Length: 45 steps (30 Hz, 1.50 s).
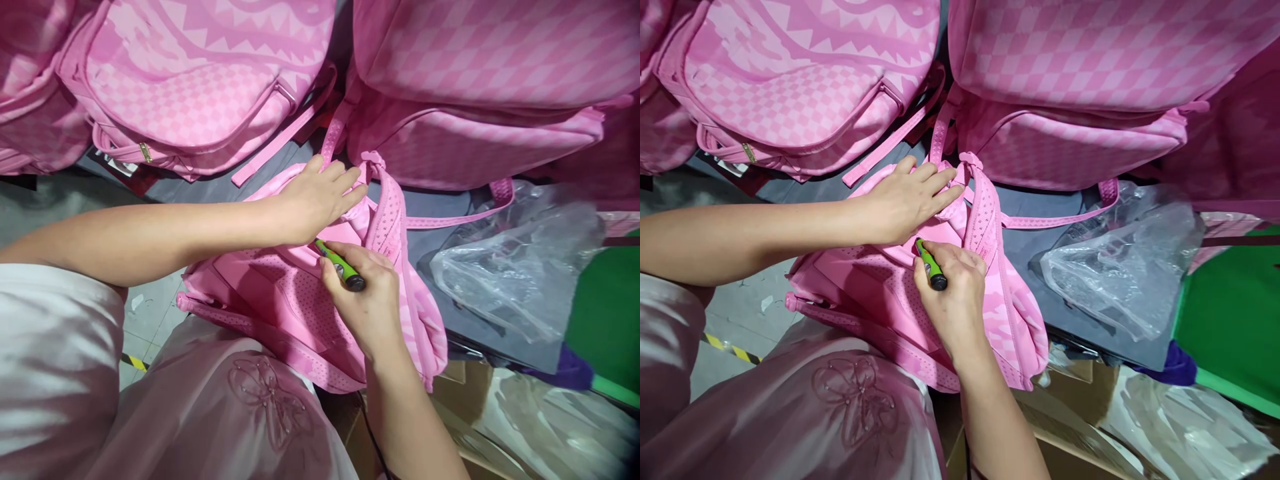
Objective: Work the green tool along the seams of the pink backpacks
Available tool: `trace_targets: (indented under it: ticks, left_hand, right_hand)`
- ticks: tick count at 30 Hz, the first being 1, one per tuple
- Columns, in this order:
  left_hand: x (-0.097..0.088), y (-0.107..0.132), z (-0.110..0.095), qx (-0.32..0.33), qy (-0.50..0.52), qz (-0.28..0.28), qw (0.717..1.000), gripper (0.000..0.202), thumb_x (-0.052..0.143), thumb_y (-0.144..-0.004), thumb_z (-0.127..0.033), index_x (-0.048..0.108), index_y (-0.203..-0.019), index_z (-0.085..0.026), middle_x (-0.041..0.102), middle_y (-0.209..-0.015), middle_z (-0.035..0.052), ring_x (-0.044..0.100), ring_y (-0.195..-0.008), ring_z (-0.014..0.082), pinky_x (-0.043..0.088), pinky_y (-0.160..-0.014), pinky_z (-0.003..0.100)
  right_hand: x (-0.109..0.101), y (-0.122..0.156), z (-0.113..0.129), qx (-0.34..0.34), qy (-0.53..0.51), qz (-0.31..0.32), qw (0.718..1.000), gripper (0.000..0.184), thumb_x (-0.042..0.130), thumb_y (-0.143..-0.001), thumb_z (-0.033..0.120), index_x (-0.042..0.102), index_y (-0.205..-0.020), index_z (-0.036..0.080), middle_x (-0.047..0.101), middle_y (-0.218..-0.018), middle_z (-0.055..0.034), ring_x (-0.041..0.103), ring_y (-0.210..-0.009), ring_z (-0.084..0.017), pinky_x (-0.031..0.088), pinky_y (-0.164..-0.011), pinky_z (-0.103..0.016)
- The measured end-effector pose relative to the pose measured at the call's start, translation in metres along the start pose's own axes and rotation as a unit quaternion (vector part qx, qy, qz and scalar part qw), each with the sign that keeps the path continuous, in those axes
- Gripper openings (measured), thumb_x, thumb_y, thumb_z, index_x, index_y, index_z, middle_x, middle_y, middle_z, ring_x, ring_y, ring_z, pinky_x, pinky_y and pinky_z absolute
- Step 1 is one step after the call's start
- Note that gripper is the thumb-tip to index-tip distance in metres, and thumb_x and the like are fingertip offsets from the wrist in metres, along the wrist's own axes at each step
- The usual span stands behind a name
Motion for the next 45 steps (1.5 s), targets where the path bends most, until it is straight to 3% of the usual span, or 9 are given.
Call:
trace_targets:
  ticks: [4, 12, 26, 31, 34, 37, 42, 45]
  left_hand:
    - [-0.003, 0.000, -0.001, 0.005, -0.008, 0.010, 1.000, 0.061, 0.043, -0.097, -0.020, 0.031, -0.156, -0.012, 0.034, -0.162, 0.0169, 0.040, -0.141, 0.0343, 0.031, -0.116, 0.051]
    - [0.001, 0.001, 0.000, 0.014, -0.030, -0.016, 0.999, 0.058, 0.041, -0.098, -0.022, 0.034, -0.155, -0.012, 0.037, -0.160, 0.0171, 0.045, -0.137, 0.0351, 0.037, -0.111, 0.051]
    - [0.001, 0.002, 0.000, 0.003, -0.042, 0.002, 0.999, 0.060, 0.044, -0.097, -0.023, 0.033, -0.156, -0.015, 0.035, -0.163, 0.0143, 0.043, -0.140, 0.0321, 0.035, -0.114, 0.048]
    - [0.001, 0.002, 0.000, 0.009, -0.027, -0.019, 0.999, 0.060, 0.041, -0.095, -0.019, 0.035, -0.155, -0.013, 0.035, -0.163, 0.0160, 0.044, -0.138, 0.0332, 0.035, -0.113, 0.050]
    - [-0.002, 0.002, 0.008, 0.042, -0.011, 0.011, 0.999, 0.076, 0.058, -0.088, -0.025, 0.029, -0.157, -0.014, 0.025, -0.167, 0.0177, 0.036, -0.144, 0.0367, 0.033, -0.115, 0.053]
    - [-0.007, 0.010, 0.025, 0.010, 0.005, 0.058, 0.998, 0.109, 0.078, -0.071, -0.032, 0.018, -0.161, -0.026, 0.011, -0.171, 0.0135, 0.024, -0.151, 0.0419, 0.032, -0.116, 0.058]
    - [-0.007, 0.038, 0.046, -0.101, 0.054, 0.085, 0.990, 0.138, 0.086, -0.062, -0.035, -0.010, -0.161, -0.034, -0.001, -0.171, 0.0166, 0.040, -0.143, 0.0403, 0.046, -0.106, 0.049]
    - [-0.003, 0.047, 0.049, -0.129, 0.058, 0.100, 0.985, 0.141, 0.086, -0.062, -0.035, -0.015, -0.160, -0.033, -0.001, -0.170, 0.0202, 0.047, -0.138, 0.0387, 0.050, -0.101, 0.046]
  right_hand:
    - [-0.003, -0.001, 0.003, -0.007, 0.015, 0.023, 1.000, 0.022, 0.064, -0.088, 0.023, 0.076, -0.105, 0.015, 0.079, -0.098, -0.0102, 0.074, -0.093, -0.030, 0.055, -0.087, -0.049]
    - [-0.015, -0.006, -0.008, -0.026, -0.092, 0.115, 0.989, 0.030, 0.059, -0.088, 0.016, 0.076, -0.113, 0.015, 0.076, -0.117, -0.0106, 0.073, -0.109, -0.025, 0.056, -0.101, -0.040]
    - [-0.012, -0.009, -0.010, -0.016, -0.059, 0.106, 0.992, 0.030, 0.061, -0.088, 0.024, 0.077, -0.112, 0.015, 0.078, -0.111, -0.0098, 0.076, -0.098, -0.026, 0.058, -0.096, -0.043]
    - [-0.009, -0.007, -0.009, 0.020, -0.042, 0.092, 0.995, 0.030, 0.061, -0.088, 0.027, 0.077, -0.111, 0.018, 0.079, -0.109, -0.0085, 0.075, -0.097, -0.028, 0.057, -0.095, -0.046]
    - [-0.006, -0.002, -0.011, 0.042, -0.095, 0.091, 0.990, 0.030, 0.061, -0.088, 0.028, 0.076, -0.113, 0.020, 0.078, -0.112, -0.0076, 0.075, -0.100, -0.026, 0.058, -0.095, -0.043]
    - [-0.005, 0.002, -0.013, 0.064, -0.100, 0.076, 0.990, 0.030, 0.062, -0.088, 0.029, 0.076, -0.112, 0.020, 0.078, -0.109, -0.0079, 0.076, -0.096, -0.027, 0.059, -0.093, -0.045]
    - [0.005, 0.007, 0.002, 0.024, -0.151, 0.076, 0.985, 0.028, 0.064, -0.087, 0.030, 0.077, -0.111, 0.021, 0.079, -0.108, -0.0070, 0.075, -0.095, -0.026, 0.058, -0.092, -0.045]
    - [0.013, 0.014, 0.017, -0.012, -0.185, 0.092, 0.978, 0.027, 0.064, -0.087, 0.029, 0.077, -0.109, 0.021, 0.079, -0.105, -0.0067, 0.075, -0.091, -0.024, 0.058, -0.087, -0.041]
Point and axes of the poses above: each hand's wrist, its own y-axis away from the middle knuckle, its own x-axis out of the palm, z = x × y, the point moved 2 cm from there along -y, towards the middle knuckle
